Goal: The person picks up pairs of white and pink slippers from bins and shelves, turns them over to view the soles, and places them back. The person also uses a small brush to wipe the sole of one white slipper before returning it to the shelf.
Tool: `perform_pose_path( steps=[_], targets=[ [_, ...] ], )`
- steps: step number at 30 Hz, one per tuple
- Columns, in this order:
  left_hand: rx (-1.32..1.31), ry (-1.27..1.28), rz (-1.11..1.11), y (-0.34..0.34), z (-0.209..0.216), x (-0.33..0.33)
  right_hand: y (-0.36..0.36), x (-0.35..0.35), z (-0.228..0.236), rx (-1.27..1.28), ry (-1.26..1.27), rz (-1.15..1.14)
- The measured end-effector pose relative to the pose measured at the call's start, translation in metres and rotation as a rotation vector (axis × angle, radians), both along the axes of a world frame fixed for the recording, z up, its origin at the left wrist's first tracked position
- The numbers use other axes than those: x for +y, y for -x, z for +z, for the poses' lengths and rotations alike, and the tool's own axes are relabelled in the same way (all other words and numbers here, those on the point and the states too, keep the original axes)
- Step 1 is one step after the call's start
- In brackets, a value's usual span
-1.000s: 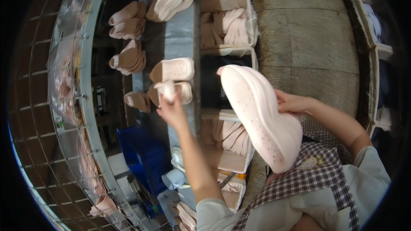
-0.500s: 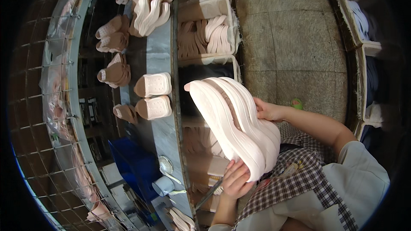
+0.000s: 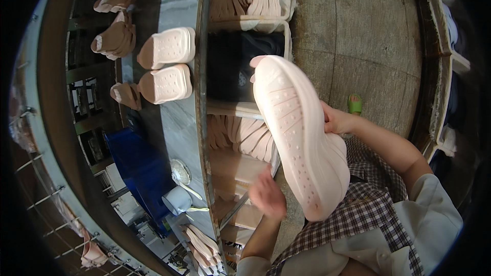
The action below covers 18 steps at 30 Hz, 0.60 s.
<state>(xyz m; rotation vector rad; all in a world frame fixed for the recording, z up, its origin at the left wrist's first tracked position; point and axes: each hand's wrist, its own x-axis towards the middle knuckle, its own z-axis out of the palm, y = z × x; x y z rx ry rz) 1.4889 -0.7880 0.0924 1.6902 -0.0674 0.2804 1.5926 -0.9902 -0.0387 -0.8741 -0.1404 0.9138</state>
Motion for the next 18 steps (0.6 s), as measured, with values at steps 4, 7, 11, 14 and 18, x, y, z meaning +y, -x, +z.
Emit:
perform_pose_path(
  steps=[4,7,11,14,18],
  targets=[
    [0.755,0.387,0.505,-0.019,-0.094,0.036,0.024,0.040,-0.024,-0.133,0.063,0.048],
    [0.877,0.380,0.442,-0.015,-0.146,0.080,0.047,0.100,-0.058,-0.159,0.066,0.017],
    [0.960,0.257,0.423,0.006,-0.198,0.157,0.079,0.160,-0.090,-0.443,0.534,0.050],
    [0.975,0.112,0.459,0.025,-0.234,0.217,0.107,0.199,-0.086,0.187,0.016,-0.132],
    [0.891,-0.179,0.564,0.037,-0.279,0.314,0.116,0.297,-0.109,-0.035,0.285,-0.188]
  ],
)
